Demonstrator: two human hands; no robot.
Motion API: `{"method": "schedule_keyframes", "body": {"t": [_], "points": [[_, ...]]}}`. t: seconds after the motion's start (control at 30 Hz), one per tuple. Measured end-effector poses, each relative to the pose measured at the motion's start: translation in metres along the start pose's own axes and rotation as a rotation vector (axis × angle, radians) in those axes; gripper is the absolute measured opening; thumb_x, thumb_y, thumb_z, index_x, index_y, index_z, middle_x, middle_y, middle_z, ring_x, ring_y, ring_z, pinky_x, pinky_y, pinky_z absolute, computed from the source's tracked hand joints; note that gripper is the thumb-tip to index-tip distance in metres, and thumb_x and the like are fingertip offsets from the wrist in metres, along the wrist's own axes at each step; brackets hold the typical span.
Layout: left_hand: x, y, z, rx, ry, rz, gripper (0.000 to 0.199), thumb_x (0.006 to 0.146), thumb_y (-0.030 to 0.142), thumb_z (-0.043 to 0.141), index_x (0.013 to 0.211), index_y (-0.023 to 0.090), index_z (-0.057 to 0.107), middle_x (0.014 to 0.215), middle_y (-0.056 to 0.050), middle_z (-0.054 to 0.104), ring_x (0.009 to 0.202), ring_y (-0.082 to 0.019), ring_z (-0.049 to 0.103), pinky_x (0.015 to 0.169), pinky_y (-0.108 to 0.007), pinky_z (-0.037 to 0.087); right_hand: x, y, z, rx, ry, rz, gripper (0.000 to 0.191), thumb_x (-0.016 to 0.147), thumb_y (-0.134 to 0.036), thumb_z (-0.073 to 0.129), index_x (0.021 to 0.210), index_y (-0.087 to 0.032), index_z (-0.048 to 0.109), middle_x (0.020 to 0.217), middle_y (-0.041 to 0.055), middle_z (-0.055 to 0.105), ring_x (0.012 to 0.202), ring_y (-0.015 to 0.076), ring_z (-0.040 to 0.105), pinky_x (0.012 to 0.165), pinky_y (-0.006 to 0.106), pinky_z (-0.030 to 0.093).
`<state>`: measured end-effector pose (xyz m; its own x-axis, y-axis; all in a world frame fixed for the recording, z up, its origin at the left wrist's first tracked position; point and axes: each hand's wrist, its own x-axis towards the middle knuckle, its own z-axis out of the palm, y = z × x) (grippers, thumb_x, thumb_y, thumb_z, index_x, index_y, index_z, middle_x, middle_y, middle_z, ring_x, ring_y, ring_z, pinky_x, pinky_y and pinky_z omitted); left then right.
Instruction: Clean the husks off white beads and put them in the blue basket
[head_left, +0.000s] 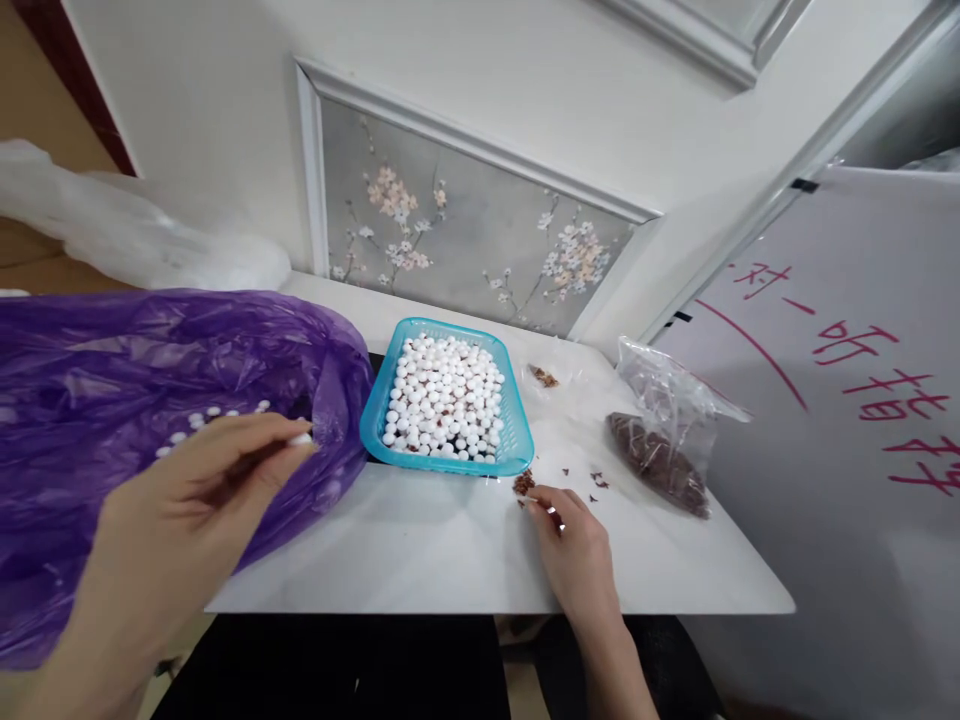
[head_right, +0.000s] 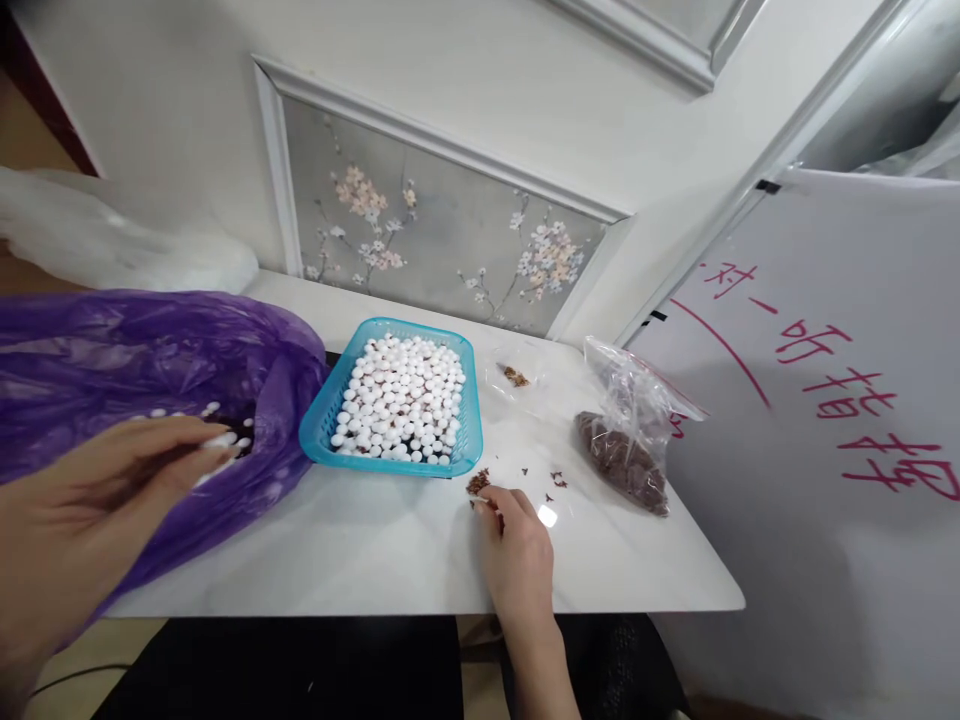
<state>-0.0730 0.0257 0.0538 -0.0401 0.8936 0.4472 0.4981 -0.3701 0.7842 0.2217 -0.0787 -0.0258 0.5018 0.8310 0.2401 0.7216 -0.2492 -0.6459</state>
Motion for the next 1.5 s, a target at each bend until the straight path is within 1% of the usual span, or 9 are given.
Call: {"method": "schedule_keyframes", "body": {"t": [0.1, 0.2, 0.3, 0.4, 0.5, 0.73, 0.9, 1.07, 1.5], "points": [[-0.021, 0.004, 0.011, -0.282, -0.228, -0.171, 0.025, 0.071, 0.041, 0.075, 0.092, 0.027, 0.073, 0.098, 0.000, 0.073, 0.092, -0.024, 0.064, 0.090, -0.034, 0.049, -0.001, -0.004, 0.001, -0.035, -0.009, 0.006, 0.018, 0.087, -0.027, 0.051, 0.083, -0.026, 0.068, 0.095, 0.0015, 0.067, 0.071, 0.0184, 0.061, 0.072, 0.034, 0.045], [-0.040, 0.005, 0.028, -0.621, -0.494, -0.468, 0.026, 0.075, 0.041, 0.073, 0.097, 0.028, 0.074, 0.102, -0.002, 0.073, 0.090, -0.020, 0.065, 0.083, -0.028, 0.053, -0.004, -0.006, 0.001, -0.038, -0.007, -0.004, 0.020, 0.088, -0.029, 0.047, 0.080, -0.025, 0.066, 0.094, 0.0022, 0.066, 0.071, 0.0185, 0.060, 0.071, 0.034, 0.044], [-0.052, 0.006, 0.045, -0.856, -0.591, -0.673, 0.022, 0.075, 0.037, 0.075, 0.093, 0.025, 0.076, 0.099, -0.003, 0.074, 0.092, -0.017, 0.064, 0.086, -0.024, 0.051, -0.009, -0.009, 0.004, -0.018, 0.006, -0.034, 0.021, 0.089, -0.031, 0.045, 0.081, -0.023, 0.062, 0.095, 0.0037, 0.065, 0.077, 0.0195, 0.060, 0.071, 0.033, 0.045], [-0.054, 0.004, 0.057, -0.948, -0.591, -0.746, 0.018, 0.074, 0.032, 0.077, 0.089, 0.023, 0.077, 0.097, -0.002, 0.073, 0.090, -0.014, 0.061, 0.085, -0.020, 0.049, -0.010, -0.010, 0.008, -0.012, 0.032, -0.038, 0.022, 0.089, -0.033, 0.044, 0.091, -0.023, 0.063, 0.099, 0.0053, 0.065, 0.081, 0.0205, 0.061, 0.073, 0.033, 0.046], [-0.050, 0.000, 0.061, -0.998, -0.594, -0.770, 0.017, 0.075, 0.029, 0.077, 0.090, 0.022, 0.076, 0.093, -0.002, 0.072, 0.083, -0.011, 0.060, 0.080, -0.017, 0.049, -0.007, -0.008, 0.009, -0.019, 0.016, -0.031, 0.022, 0.088, -0.032, 0.048, 0.098, -0.024, 0.066, 0.103, 0.0054, 0.065, 0.079, 0.0201, 0.062, 0.075, 0.034, 0.046], [-0.049, -0.003, 0.060, -1.037, -0.624, -0.806, 0.015, 0.077, 0.028, 0.076, 0.089, 0.020, 0.076, 0.085, -0.001, 0.070, 0.073, -0.008, 0.061, 0.072, -0.015, 0.050, -0.009, -0.020, 0.006, 0.012, -0.006, -0.053, 0.019, 0.087, -0.030, 0.050, 0.081, -0.023, 0.067, 0.093, 0.0036, 0.065, 0.079, 0.0198, 0.061, 0.070, 0.031, 0.046], [-0.051, -0.003, 0.060, -1.067, -0.669, -0.822, 0.019, 0.075, 0.029, 0.077, 0.091, 0.019, 0.076, 0.086, -0.002, 0.072, 0.077, -0.009, 0.063, 0.076, -0.016, 0.050, -0.031, -0.063, 0.010, 0.479, -0.180, 0.025, 0.018, 0.088, -0.032, 0.055, 0.078, -0.021, 0.063, 0.065, -0.0018, 0.061, 0.061, 0.0135, 0.057, 0.060, 0.025, 0.047], [-0.051, -0.006, 0.059, -1.123, -0.708, -0.765, 0.017, 0.078, 0.029, 0.074, 0.091, 0.018, 0.074, 0.069, 0.000, 0.066, 0.067, -0.008, 0.058, 0.068, -0.017, 0.048, -0.039, -0.099, 0.025, 0.845, -0.308, 0.093, 0.010, 0.087, -0.029, 0.060, 0.084, -0.020, 0.062, 0.066, -0.0024, 0.062, 0.061, 0.0119, 0.060, 0.062, 0.024, 0.050], [-0.049, -0.005, 0.061, -1.242, -0.725, -0.738, 0.024, 0.088, 0.034, 0.061, 0.076, 0.014, 0.069, 0.072, 0.000, 0.059, 0.057, -0.005, 0.049, 0.055, -0.016, 0.040, -0.036, -0.117, 0.035, 0.926, -0.250, -0.037, 0.013, 0.091, -0.025, 0.056, 0.079, -0.022, 0.057, 0.069, -0.0040, 0.056, 0.064, 0.0099, 0.055, 0.063, 0.021, 0.047]]}}
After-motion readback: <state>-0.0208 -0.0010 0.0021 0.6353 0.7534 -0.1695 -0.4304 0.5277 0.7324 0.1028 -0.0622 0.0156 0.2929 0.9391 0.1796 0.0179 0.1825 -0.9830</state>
